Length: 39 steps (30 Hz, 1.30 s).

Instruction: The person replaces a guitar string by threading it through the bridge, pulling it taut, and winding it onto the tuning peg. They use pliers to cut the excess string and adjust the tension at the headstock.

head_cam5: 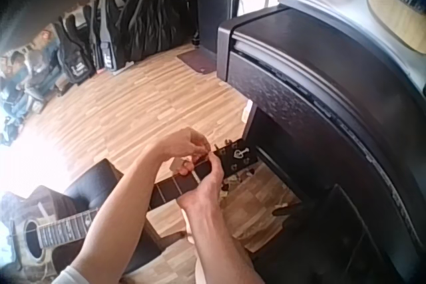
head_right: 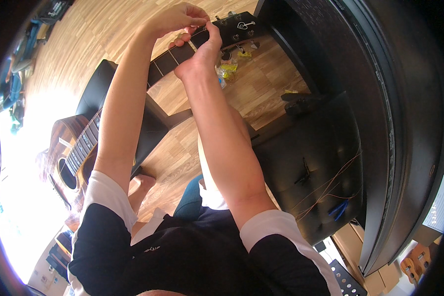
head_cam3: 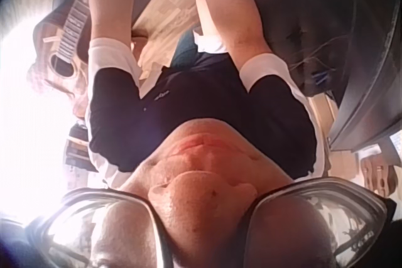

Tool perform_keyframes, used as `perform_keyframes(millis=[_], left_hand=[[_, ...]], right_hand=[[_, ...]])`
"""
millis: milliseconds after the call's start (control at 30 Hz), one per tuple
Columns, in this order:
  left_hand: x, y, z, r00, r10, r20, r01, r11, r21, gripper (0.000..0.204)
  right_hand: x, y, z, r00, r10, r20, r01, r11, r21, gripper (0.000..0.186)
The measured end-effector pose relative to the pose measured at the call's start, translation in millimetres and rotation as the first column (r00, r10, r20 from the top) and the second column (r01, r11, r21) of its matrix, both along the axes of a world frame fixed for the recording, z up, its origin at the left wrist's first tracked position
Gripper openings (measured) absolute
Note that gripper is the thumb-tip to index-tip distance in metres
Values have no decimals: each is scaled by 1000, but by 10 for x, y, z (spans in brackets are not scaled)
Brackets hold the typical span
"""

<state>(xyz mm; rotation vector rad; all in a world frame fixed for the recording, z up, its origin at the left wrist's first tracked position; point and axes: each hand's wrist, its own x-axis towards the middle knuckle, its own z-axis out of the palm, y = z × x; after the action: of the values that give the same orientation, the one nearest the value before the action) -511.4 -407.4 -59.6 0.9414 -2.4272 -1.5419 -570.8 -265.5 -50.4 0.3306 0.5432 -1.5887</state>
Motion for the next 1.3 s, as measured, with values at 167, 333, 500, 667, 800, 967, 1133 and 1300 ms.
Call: perform_keyframes(millis=[167, 333, 500, 667, 800, 967, 1133, 1300], left_hand=[[13, -36, -88, 995, 95, -41, -94, 995, 28, 22], [-48, 23, 37, 968, 143, 206, -158, 986, 58, 22], [18, -32, -43, 999, -26, 38, 27, 1000, -9, 24], [29, -17, -31, 1000, -14, 9, 13, 993, 117, 27], [-2, -25, -38, 967, 72, 245, -106, 986, 128, 30], [-40, 46, 14, 990, 40, 139, -37, 999, -20, 24], [-3, -10, -105, 999, 19, -31, -20, 998, -54, 16], [15, -76, -113, 996, 29, 79, -35, 996, 77, 15]], right_hand=[[-9, 1, -58, 999, -1, 55, 4, 998, -68, 37], [1, -9, -10, 999, -28, 21, 28, 999, 32, 36], [35, -16, 38, 997, -54, -47, 59, 993, 98, 35], [31, -13, 20, 997, -75, -25, 77, 992, 102, 32], [10, -13, -26, 999, -49, 5, 48, 996, 69, 35], [6, -28, -33, 998, -60, 16, 59, 996, 68, 37], [24, -21, -36, 998, -61, 14, 60, 996, 67, 31], [-6, -9, -31, 999, -43, -9, 44, 998, 39, 37]])
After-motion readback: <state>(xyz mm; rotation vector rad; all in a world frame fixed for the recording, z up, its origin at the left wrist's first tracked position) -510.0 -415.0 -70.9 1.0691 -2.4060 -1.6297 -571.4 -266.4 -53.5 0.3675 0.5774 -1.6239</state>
